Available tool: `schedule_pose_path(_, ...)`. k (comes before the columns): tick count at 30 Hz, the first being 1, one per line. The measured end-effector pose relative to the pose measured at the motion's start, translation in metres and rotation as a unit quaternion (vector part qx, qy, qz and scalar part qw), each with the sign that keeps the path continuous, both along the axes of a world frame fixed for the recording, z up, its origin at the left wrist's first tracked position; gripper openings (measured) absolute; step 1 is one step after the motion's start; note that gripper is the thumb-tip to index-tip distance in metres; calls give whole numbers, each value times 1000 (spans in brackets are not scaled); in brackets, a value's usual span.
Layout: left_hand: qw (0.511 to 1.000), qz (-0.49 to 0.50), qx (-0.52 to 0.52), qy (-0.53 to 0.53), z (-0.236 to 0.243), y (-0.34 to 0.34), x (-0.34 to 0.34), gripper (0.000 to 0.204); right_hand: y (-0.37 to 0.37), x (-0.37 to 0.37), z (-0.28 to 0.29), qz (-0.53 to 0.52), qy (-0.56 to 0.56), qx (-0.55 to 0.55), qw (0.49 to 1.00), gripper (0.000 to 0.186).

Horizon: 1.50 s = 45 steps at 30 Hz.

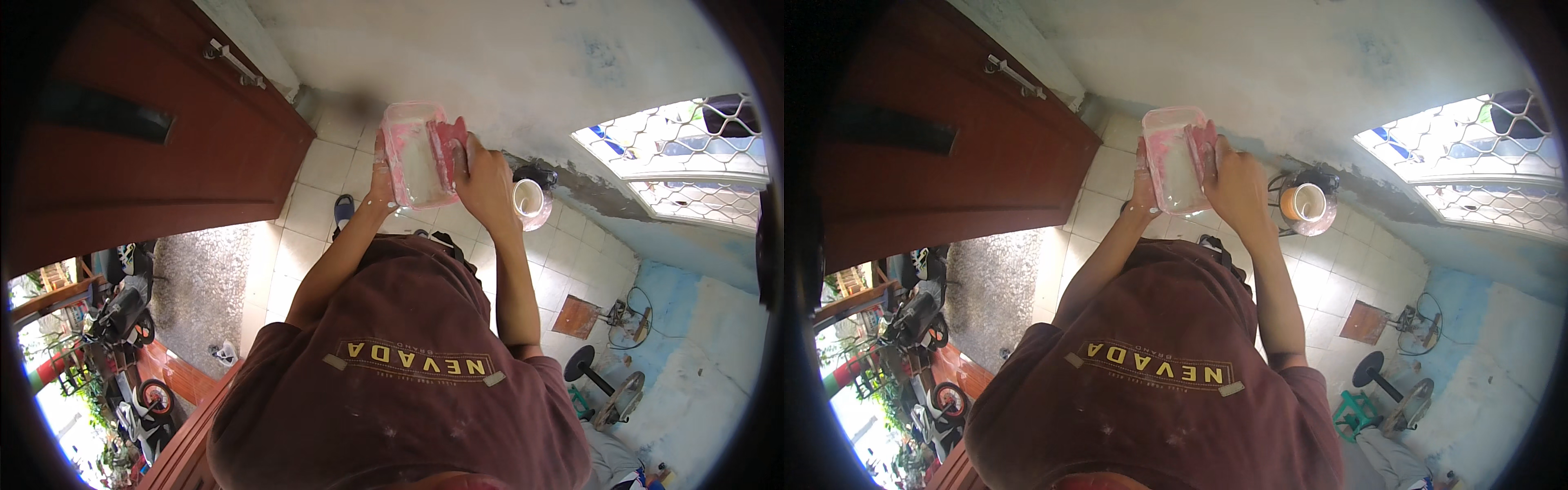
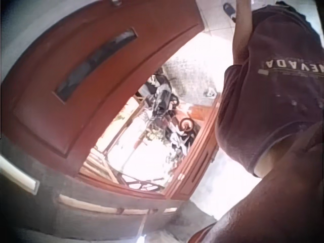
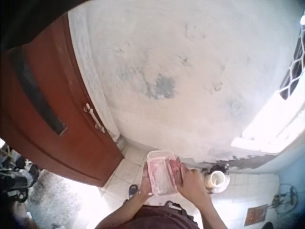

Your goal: The person applies plaster to a ceiling using a spreader, picking up the material from a small plastic container.

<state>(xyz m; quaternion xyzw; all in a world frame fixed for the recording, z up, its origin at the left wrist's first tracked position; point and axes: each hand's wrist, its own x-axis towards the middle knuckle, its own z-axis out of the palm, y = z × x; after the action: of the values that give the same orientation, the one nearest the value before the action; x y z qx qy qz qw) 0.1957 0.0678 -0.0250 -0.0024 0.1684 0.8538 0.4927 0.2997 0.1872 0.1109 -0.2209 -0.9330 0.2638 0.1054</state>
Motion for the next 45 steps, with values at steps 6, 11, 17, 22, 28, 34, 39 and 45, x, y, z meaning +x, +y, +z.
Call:
schedule_pose_path(6,1000,-26,-5,5,-3,-16,-44,80,-28,-50,-41,-33,-21,35,999,30)
schedule_pose_path(11,999,-41,-29,15,-13,-35,-87,83,-43,-86,5,-81,24,-13,996,29)
schedule_pose_path(17,996,-70,-23,46,-6,-59,-129,85,-66,-138,-34,-51,-40,25,998,21)
schedule_pose_path(22,996,-80,34,14,-7,-80,-166,88,-83,-159,6,-68,19,-35,997,22)
schedule_pose_path(28,994,-90,58,-4,-2,-88,-181,91,-110,-181,-18,-91,10,16,996,22)
schedule_pose_path(34,995,-76,70,17,12,-92,-191,93,-116,-196,21,-115,16,-41,992,25)
schedule_pose_path(39,997,-63,40,17,-2,-95,-202,93,-134,-211,-10,-109,-26,-7,994,24)
schedule_pose_path(45,995,-48,89,5,10,-96,-203,91,-136,-209,1,-140,62,-35,988,21)
